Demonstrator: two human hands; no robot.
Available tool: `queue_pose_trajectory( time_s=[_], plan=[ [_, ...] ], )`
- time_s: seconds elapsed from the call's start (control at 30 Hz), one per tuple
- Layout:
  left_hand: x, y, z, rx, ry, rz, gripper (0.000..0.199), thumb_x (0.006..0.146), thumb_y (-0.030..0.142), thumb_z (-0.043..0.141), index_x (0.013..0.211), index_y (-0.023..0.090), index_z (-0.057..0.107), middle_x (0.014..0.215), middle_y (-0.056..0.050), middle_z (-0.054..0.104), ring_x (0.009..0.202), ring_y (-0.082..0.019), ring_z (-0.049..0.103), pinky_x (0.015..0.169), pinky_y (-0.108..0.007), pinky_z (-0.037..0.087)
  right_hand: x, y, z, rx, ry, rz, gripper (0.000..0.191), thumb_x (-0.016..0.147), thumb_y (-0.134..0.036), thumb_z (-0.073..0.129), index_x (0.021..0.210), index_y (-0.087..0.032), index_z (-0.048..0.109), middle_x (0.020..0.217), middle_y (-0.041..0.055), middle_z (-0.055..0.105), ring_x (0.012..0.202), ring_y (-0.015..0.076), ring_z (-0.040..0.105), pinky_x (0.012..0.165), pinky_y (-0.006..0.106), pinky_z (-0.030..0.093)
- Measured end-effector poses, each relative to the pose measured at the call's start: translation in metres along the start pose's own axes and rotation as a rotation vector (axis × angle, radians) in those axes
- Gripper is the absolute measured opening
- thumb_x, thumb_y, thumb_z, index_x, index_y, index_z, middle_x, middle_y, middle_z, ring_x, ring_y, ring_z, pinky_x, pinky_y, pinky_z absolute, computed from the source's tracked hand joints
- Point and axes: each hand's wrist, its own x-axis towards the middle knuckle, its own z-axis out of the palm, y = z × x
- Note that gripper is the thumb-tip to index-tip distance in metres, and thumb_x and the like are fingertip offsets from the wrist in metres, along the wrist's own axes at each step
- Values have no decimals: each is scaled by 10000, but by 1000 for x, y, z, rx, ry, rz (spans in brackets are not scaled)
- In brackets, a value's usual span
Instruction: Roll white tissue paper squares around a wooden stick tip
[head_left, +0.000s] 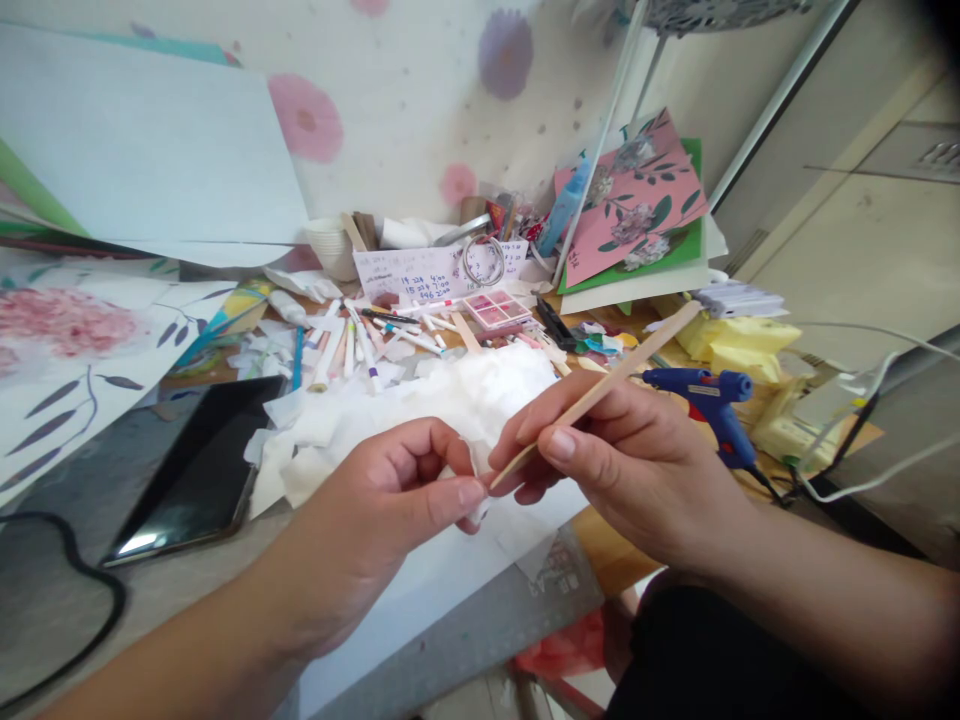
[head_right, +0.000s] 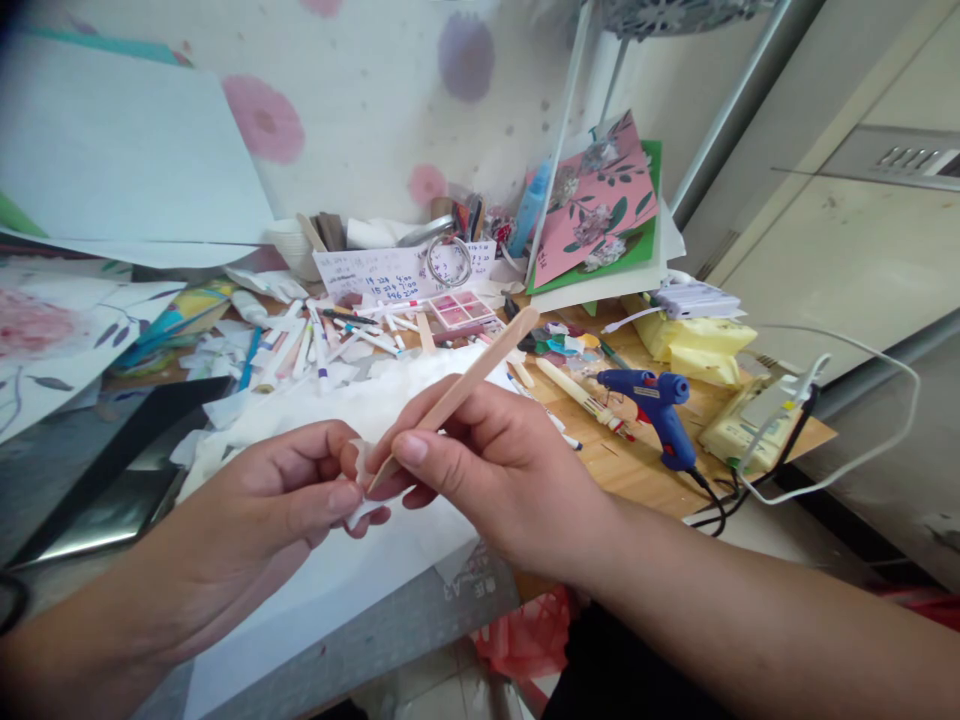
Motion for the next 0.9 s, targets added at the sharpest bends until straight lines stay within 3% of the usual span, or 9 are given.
queue_pose_trajectory(
  time_s=[0.13, 0.33, 0.9],
  plan=[
    [-2, -1, -2, 36, -17, -24, 140, 809, 286, 742, 734, 215, 647, 729, 27, 667, 827, -183, 579, 773, -317, 388, 1, 0, 0, -27, -4, -17, 92, 923, -263, 668, 896, -180, 696, 793, 28, 749, 718, 128, 742, 634, 208, 596],
    [-2, -3, -4, -5, 11, 0, 114, 805, 228, 756, 737, 227, 664, 695, 63, 674, 731, -124, 567, 708, -267, 386, 1, 1, 0, -10, -7, -26, 89, 930, -254, 659, 889, -183, 696, 793, 20, 740, 724, 126, 742, 635, 206, 599],
    [-2, 1, 2, -10, 49, 6, 136, 775, 194, 750, 701, 223, 639, 642, 73, 634, 674, -118, 525, 658, -262, 368, -1, -3, 0, -89, -17, -29, 56, 915, -231, 672, 891, -191, 702, 799, 21, 729, 733, 127, 728, 651, 218, 599]
  ],
)
